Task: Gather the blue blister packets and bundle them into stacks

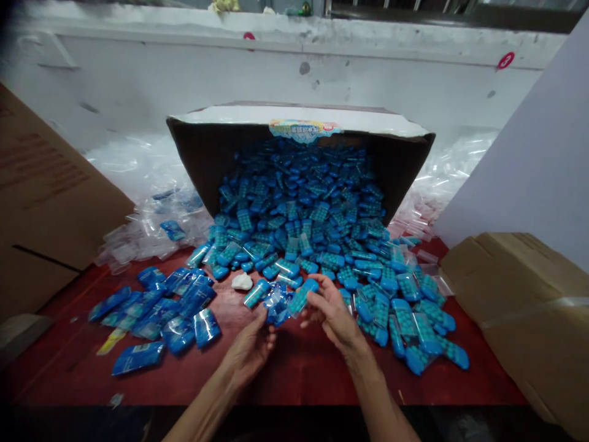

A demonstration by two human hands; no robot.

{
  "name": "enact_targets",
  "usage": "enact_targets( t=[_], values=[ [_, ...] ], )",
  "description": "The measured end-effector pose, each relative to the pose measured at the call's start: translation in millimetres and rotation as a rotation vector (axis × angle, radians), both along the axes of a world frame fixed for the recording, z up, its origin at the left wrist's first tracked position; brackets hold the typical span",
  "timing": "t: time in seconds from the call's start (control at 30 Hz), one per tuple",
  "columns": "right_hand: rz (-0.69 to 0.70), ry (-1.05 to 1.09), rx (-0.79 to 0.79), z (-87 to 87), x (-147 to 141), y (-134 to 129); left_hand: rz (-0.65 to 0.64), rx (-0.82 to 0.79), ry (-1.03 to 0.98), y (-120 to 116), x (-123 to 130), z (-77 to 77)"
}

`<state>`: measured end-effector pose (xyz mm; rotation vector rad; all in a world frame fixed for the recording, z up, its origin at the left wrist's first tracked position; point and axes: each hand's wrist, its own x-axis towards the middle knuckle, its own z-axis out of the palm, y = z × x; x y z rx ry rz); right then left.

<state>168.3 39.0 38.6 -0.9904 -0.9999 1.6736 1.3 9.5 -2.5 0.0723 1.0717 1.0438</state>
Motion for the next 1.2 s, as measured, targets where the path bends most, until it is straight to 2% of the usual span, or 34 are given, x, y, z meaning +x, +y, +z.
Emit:
enact_targets(
  t=[0.07, 0.17, 0.33, 0.6, 0.73, 0.8, 0.9, 0.97, 1.03, 1.13, 1.2],
  values=[
    [-0.011, 0.085, -0.033, 2.6, -6, -8, 0.002, 0.012, -0.008, 0, 1, -1.4],
    [-0.046, 0.101, -0.031, 0.1, -12, -12, 0.008, 0.035, -0.011, -2, 1, -1.8],
    [-0.110, 0.044, 0.028, -8.4, -14, -16, 0.018, 0.066, 0.001, -5, -1, -2.0],
    [-0.211, -0.092, 0.106, -14.2, -23, -31, 0.005, 0.204, 0.001, -6, -4, -0.8],
    [-0.212, -0.093, 0.111, -28.5, -31, -39, -0.003, 0.250, 0.012, -6, -3, 4.9],
    [-0.258, -0.214, 0.189, -38.9, -35, -43, 0.017, 0.238, -0.003, -6, -2, 7.4],
    [-0.305, -0.469, 0.442, -52.1, -39, -46, 0.055, 0.208, -0.055, -5, 2, 10.2],
    [-0.282, -0.555, 0.574, -55.2, -40, -47, 0.052, 0.215, -0.080, -4, 3, 11.3],
    [-0.231, -0.578, 0.595, -52.4, -39, -46, 0.024, 0.224, -0.078, -3, 2, 11.7],
    [-0.047, -0.527, 0.474, -40.9, -35, -41, -0.019, 0.194, -0.065, -1, -4, 12.0],
    [0.062, -0.407, 0.358, -34.1, -30, -35, -0.082, 0.183, -0.088, 0, -9, 12.9]
  ],
)
